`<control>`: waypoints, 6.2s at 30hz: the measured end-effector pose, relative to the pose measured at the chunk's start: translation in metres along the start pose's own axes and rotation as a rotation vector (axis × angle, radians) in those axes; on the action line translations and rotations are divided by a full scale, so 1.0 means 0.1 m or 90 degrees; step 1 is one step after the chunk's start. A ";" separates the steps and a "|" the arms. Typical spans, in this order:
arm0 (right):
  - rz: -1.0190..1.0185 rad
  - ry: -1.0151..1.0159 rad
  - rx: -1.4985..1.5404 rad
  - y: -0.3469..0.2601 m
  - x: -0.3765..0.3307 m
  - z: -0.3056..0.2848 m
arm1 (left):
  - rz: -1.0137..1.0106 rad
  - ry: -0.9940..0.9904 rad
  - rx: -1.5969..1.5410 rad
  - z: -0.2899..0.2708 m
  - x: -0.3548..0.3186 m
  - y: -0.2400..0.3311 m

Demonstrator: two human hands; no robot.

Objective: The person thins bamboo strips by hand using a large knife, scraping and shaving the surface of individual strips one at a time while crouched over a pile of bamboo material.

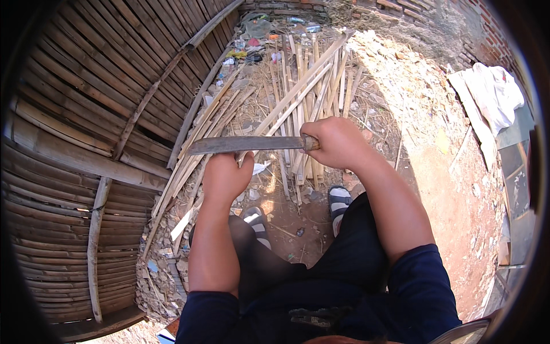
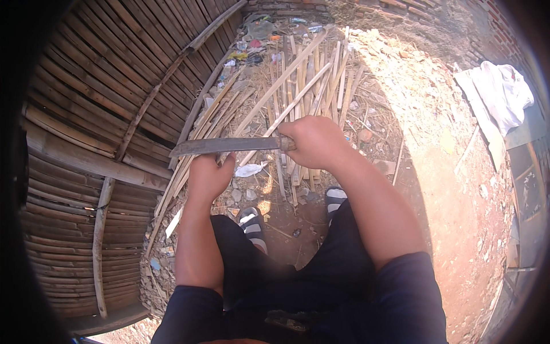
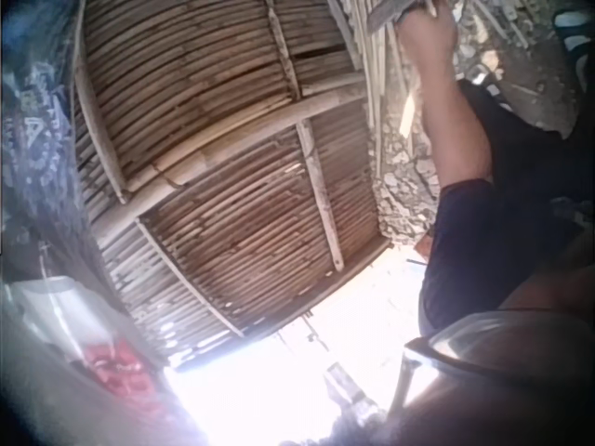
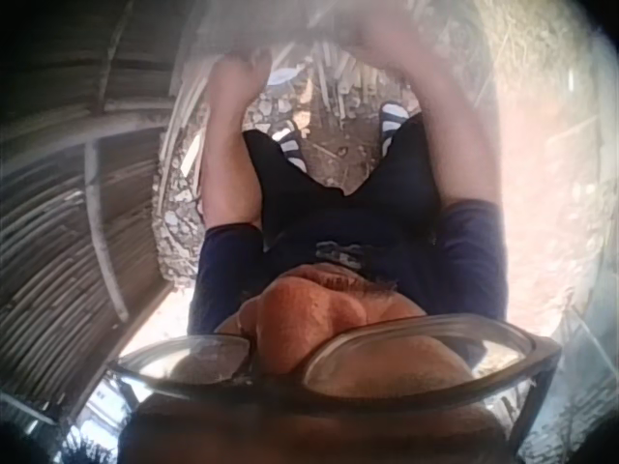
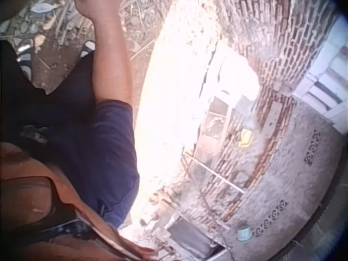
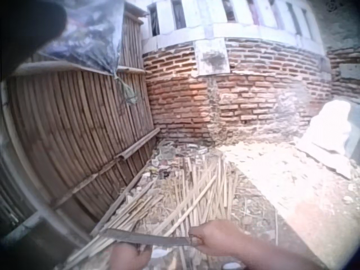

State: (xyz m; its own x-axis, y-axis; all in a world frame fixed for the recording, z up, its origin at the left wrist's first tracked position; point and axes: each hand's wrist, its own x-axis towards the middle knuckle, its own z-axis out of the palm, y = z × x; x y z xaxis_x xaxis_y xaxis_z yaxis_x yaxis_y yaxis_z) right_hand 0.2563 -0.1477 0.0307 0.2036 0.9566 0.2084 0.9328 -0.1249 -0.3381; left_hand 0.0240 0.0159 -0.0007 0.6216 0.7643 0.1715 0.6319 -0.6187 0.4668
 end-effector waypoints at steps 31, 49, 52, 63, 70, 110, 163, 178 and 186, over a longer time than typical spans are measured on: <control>0.282 0.129 0.053 0.73 -0.20 -0.40 | -0.034 0.023 0.103 -0.31 -0.02 -0.12; 0.246 0.054 -0.044 0.60 -0.14 -0.38 | 0.012 0.014 0.082 -0.40 0.04 -0.36; 0.169 0.012 -0.061 0.39 -0.08 -0.29 | 0.024 0.009 0.080 -0.38 0.02 -0.27; 0.183 0.016 -0.007 0.43 -0.07 -0.27 | 0.025 0.036 0.257 -0.86 -0.40 -0.30; 0.337 0.164 0.125 1.12 -0.17 -0.27 | 0.098 0.110 0.136 -1.25 -0.95 -0.89; 0.353 0.049 0.151 1.32 -0.22 -0.21 | -0.004 -0.031 0.083 -0.44 -0.15 -0.24; 0.286 0.093 0.112 0.81 -0.18 -0.36 | -0.002 -0.030 0.012 -0.28 -0.12 -0.23; 0.327 0.201 0.103 1.00 -0.18 -0.31 | -0.008 -0.077 -0.059 -0.14 -0.09 -0.29; 0.157 0.043 -0.034 0.48 -0.16 -0.31 | 0.025 -0.088 -0.088 -0.09 -0.08 -0.21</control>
State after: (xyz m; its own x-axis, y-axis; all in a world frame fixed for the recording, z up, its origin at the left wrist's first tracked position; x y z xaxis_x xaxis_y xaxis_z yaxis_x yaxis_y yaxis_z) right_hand 0.3073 -0.1771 0.0392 0.4442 0.8760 0.1877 0.8666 -0.3670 -0.3380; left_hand 0.0016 0.0243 -0.0039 0.7085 0.7017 0.0756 0.5419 -0.6095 0.5786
